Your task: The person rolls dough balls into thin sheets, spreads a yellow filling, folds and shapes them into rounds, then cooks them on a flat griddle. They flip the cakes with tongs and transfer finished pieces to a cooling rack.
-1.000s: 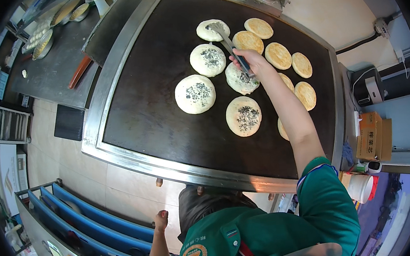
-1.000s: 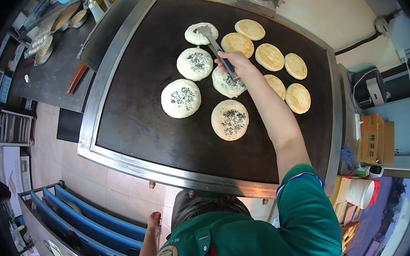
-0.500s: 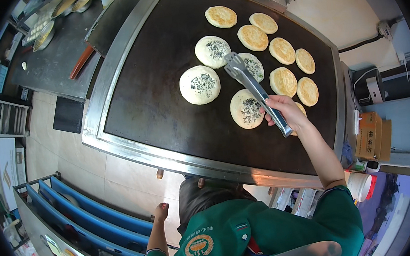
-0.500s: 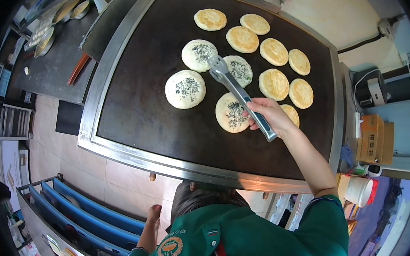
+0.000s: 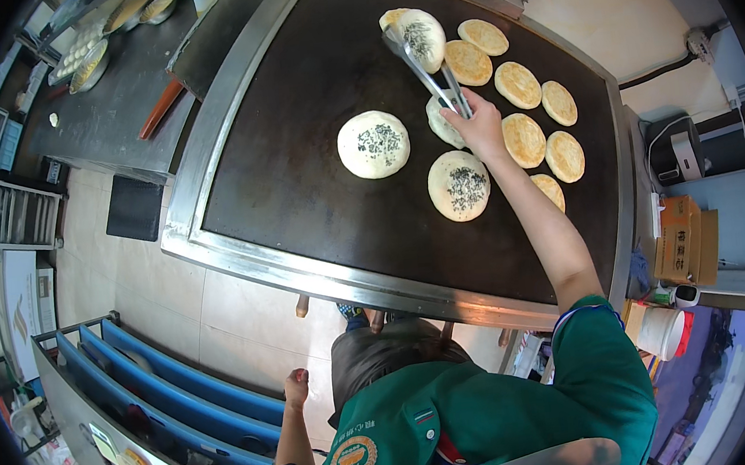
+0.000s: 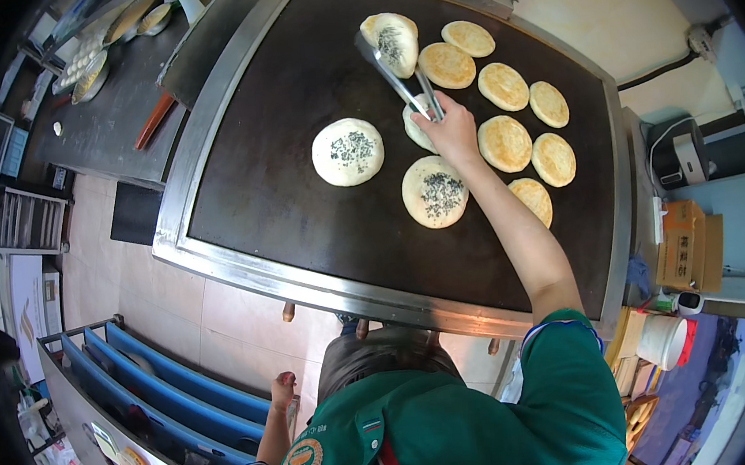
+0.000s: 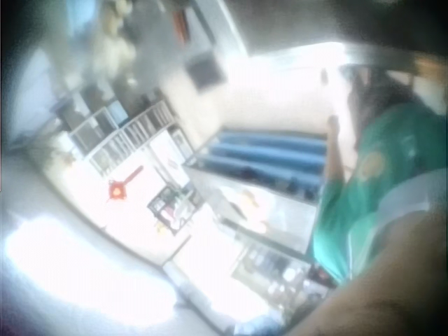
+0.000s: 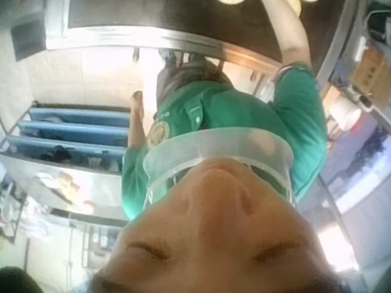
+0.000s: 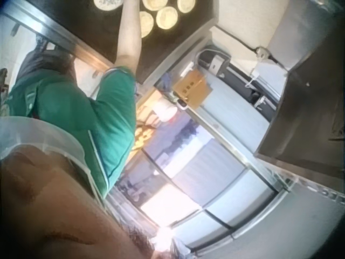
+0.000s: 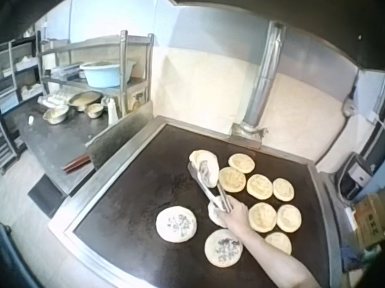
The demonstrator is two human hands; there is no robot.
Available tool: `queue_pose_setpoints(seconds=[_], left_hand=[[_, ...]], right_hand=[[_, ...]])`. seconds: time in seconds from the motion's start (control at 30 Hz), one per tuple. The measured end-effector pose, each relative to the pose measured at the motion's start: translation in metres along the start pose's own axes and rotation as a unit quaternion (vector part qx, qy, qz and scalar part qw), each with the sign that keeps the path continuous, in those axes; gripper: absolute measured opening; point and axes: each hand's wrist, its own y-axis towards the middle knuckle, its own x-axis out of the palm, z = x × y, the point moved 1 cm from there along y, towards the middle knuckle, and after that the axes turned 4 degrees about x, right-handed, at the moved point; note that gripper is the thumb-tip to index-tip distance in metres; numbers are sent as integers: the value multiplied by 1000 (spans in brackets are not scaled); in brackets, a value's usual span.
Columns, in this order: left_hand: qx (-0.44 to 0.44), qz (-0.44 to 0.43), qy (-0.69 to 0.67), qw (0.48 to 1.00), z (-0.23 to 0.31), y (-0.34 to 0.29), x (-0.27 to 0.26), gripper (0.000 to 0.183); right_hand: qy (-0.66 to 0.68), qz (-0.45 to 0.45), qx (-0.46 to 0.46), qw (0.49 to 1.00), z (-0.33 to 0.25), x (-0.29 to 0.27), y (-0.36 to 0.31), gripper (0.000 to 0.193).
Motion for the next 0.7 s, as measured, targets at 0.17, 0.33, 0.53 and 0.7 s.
queue_pose_setpoints(seconds=[0.17, 0.33, 0.53, 0.7], left_hand=[[-59, -36, 39, 997, -55, -7, 7, 39], [-41, -55, 94, 993, -44, 11, 7, 30], [39, -50, 64, 996, 37, 56, -14, 38], [98, -23, 38, 994, 60, 62, -29, 34]], right_hand=[[81, -156, 53, 983, -19, -41, -98, 47], [356, -396, 462, 709, -23, -56, -205, 31], [405, -334, 307, 794, -12, 1, -135, 23], [251, -167, 173, 938, -18, -14, -124, 37]])
